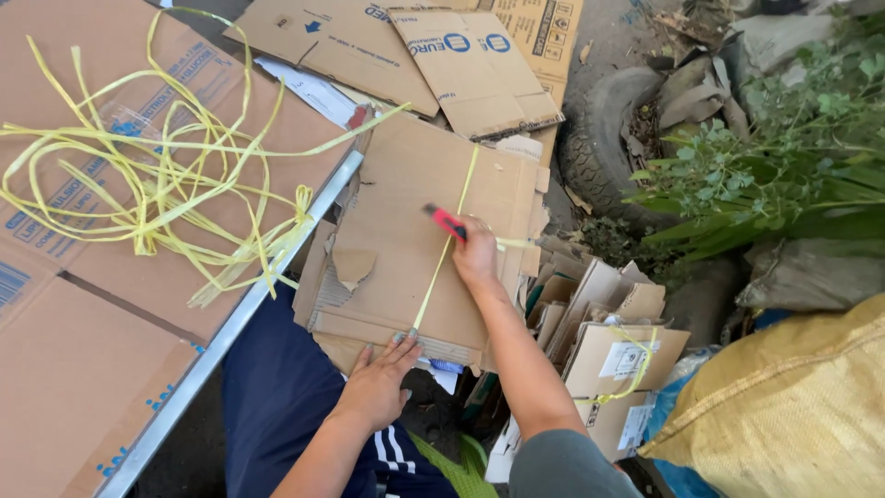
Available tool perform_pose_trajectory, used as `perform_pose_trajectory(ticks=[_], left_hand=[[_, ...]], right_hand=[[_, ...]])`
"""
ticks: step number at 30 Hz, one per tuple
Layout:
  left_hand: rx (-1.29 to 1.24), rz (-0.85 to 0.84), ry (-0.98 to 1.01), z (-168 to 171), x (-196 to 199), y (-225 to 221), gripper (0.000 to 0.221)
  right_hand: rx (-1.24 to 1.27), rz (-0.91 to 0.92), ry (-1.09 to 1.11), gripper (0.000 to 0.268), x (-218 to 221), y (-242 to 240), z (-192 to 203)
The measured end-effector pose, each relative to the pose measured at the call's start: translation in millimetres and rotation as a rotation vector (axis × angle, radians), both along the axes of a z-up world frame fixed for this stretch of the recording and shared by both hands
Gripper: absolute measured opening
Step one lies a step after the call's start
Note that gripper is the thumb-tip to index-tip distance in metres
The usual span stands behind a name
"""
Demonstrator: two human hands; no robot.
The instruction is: Bundling cardboard boxes by cutting straps and tying them with plastic twine
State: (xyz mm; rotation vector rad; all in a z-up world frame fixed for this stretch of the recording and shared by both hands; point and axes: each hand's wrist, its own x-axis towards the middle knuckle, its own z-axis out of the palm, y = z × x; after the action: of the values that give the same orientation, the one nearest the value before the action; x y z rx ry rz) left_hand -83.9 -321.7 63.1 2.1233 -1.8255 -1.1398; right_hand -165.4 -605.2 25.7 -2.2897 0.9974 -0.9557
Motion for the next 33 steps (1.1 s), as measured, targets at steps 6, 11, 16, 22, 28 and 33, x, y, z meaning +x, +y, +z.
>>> perform_pose_trajectory(ticks=[6, 11, 16, 22, 28, 33], left_hand=[[0.03, -0.017, -0.008, -4.1, 0.1, 0.4, 0.083], [0.122, -0.074, -0.046, -3.5, -1.7, 1.3, 0.083], [0.144, -0.088, -0.072, -2.0, -2.5, 0.5, 0.082], [0.126, -0.08, -0.078, -1.1, -2.1, -0.3, 0.084], [0.086, -0.054, -0.048, 2.5, 0.7, -2.5, 0.087], [0.056, -0.028, -0.012, 0.1, 1.6, -1.6, 0.085]], right_hand=[[-0.074, -0.103, 0.031, 0.025, -5.1, 21.1, 14.3], [-0.076, -0.146, -0.044, 0.033, 2.3, 51.6, 19.0], [-0.065, -0.205, -0.102, 0.038, 3.1, 67.5, 8.4], [-0.064, -0.202, -0.169, 0.04, 4.8, 63.1, -3.9], [0.726, -0.256, -0.472, 0.013, -14.1, 15.9, 22.9], [0.442, -0.294, -0.29, 0.031, -46.4, -2.1, 25.1]])
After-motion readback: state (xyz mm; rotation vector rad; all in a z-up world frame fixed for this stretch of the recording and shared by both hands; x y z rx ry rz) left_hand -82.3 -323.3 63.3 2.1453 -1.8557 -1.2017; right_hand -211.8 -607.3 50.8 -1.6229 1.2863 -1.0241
